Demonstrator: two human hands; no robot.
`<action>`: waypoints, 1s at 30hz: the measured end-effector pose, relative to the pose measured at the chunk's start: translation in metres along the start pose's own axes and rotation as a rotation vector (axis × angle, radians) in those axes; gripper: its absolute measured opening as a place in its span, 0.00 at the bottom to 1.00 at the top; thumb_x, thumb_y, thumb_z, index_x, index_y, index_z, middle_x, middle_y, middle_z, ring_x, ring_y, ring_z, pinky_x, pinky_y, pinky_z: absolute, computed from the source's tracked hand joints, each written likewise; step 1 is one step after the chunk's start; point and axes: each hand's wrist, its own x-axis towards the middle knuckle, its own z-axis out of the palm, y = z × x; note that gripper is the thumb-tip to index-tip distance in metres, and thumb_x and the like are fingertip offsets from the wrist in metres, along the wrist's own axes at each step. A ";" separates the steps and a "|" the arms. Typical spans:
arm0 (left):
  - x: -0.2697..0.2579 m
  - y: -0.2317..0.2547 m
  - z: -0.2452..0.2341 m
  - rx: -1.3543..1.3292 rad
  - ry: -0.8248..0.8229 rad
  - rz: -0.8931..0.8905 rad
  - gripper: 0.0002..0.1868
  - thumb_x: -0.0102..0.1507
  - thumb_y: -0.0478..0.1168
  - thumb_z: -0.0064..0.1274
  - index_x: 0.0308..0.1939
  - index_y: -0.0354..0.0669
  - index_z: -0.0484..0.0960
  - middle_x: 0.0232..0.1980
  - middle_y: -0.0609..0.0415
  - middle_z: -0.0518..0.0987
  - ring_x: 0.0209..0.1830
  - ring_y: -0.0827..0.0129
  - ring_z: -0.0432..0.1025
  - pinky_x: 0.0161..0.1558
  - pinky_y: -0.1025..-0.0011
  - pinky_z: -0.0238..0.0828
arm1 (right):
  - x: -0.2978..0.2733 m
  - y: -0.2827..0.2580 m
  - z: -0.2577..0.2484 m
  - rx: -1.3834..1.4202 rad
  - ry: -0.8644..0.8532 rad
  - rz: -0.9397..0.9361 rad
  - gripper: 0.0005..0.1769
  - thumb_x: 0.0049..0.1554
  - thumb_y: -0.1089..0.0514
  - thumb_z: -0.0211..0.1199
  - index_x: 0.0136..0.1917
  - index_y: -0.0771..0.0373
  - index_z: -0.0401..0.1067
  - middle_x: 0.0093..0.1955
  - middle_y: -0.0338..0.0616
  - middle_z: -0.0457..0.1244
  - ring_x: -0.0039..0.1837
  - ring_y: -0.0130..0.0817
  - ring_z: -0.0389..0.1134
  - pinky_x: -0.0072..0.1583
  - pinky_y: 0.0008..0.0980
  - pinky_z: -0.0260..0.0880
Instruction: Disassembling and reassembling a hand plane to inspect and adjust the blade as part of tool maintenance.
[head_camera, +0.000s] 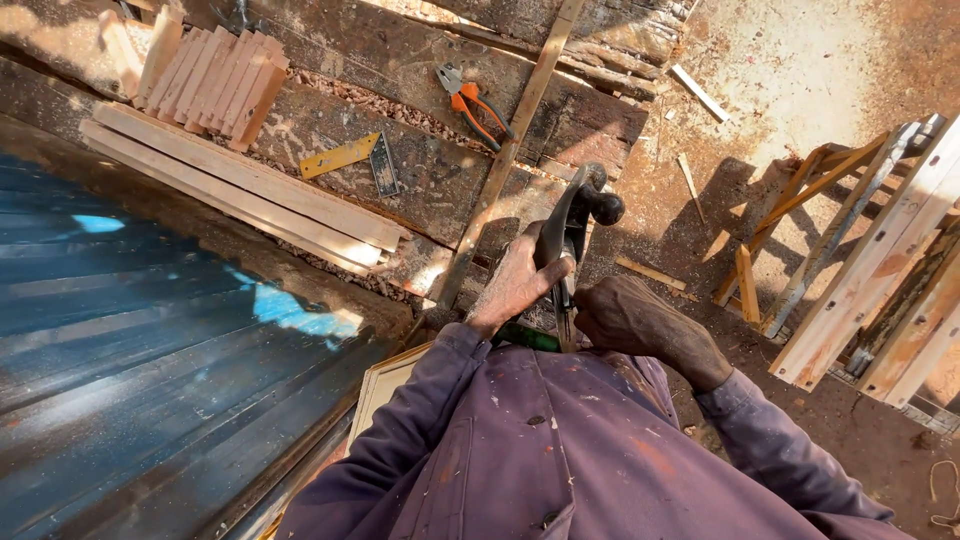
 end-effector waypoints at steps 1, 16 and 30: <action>0.001 -0.004 0.002 -0.003 0.021 0.010 0.41 0.59 0.60 0.63 0.68 0.41 0.69 0.53 0.33 0.74 0.57 0.46 0.72 0.56 0.55 0.68 | 0.001 0.002 -0.002 -0.009 -0.007 -0.038 0.15 0.52 0.53 0.55 0.29 0.63 0.65 0.22 0.59 0.57 0.33 0.59 0.71 0.35 0.43 0.67; -0.013 0.036 -0.012 0.047 0.066 -0.119 0.53 0.59 0.68 0.56 0.76 0.37 0.57 0.71 0.28 0.63 0.75 0.40 0.58 0.75 0.48 0.52 | 0.007 0.039 0.026 0.999 0.011 0.128 0.20 0.62 0.51 0.62 0.47 0.73 0.81 0.31 0.54 0.70 0.33 0.36 0.73 0.34 0.28 0.77; -0.019 0.040 -0.004 0.020 0.128 -0.134 0.53 0.60 0.69 0.52 0.77 0.38 0.56 0.69 0.30 0.65 0.74 0.40 0.59 0.74 0.48 0.52 | 0.011 0.044 0.066 1.070 0.036 0.082 0.16 0.48 0.58 0.79 0.43 0.72 0.78 0.29 0.49 0.69 0.33 0.30 0.72 0.35 0.26 0.73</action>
